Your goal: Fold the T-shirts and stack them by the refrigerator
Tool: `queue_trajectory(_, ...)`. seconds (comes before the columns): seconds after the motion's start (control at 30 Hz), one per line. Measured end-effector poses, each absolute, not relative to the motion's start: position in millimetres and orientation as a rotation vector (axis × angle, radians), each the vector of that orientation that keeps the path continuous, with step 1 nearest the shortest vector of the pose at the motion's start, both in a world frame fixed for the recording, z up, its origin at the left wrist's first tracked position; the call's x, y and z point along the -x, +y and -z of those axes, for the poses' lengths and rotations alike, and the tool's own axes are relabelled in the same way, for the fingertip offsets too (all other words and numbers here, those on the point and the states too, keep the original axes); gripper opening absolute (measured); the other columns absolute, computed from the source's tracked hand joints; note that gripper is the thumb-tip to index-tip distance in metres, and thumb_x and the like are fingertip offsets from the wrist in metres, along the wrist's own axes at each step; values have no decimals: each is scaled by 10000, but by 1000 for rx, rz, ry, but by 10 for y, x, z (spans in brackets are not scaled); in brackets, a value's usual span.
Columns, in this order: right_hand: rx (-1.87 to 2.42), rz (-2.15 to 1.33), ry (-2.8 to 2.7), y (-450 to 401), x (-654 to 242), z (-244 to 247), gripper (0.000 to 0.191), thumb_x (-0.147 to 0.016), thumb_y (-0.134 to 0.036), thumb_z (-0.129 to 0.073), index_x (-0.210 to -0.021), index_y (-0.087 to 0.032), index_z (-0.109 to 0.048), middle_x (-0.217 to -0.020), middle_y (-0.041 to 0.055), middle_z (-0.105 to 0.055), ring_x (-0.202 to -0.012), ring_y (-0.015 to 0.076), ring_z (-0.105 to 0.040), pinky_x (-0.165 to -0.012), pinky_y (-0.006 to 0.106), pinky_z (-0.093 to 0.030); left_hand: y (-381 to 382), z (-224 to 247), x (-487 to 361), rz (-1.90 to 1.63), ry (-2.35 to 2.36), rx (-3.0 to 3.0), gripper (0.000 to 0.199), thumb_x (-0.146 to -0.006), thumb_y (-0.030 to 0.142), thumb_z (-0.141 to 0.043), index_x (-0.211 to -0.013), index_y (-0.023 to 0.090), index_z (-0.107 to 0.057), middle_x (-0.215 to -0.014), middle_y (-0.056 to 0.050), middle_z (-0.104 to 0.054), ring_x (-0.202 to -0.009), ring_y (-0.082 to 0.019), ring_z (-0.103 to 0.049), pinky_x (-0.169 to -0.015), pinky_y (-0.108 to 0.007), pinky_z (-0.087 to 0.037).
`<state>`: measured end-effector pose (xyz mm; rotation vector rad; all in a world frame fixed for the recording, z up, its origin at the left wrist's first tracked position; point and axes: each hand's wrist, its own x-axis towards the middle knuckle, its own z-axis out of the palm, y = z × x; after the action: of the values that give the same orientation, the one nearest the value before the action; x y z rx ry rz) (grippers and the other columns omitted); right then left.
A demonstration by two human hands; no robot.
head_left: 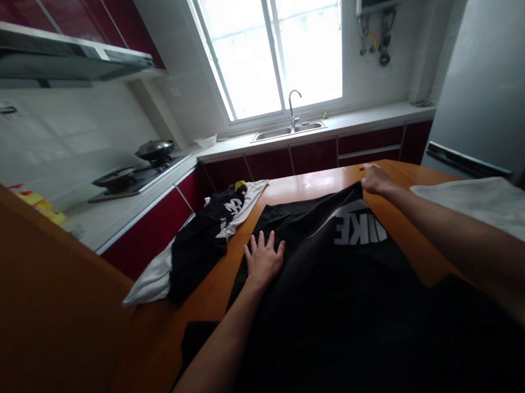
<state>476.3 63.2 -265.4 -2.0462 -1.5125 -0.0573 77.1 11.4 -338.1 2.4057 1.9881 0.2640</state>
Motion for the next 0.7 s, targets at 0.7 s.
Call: queue_trajectory(0.7, 2212, -78, -1871, -10, -4196, 3625, 597, -1024, -401, -303, -1521, -86, -406, -1628, 185, -296, -1518, 302, -233, -1207, 543, -186, 1935, 3062, -805, -368, 1756, -2426, 353, -859, 293, -676, -1208, 257, -719, -1279, -101, -659, -1157, -252, -643, -1022, -330, -465)
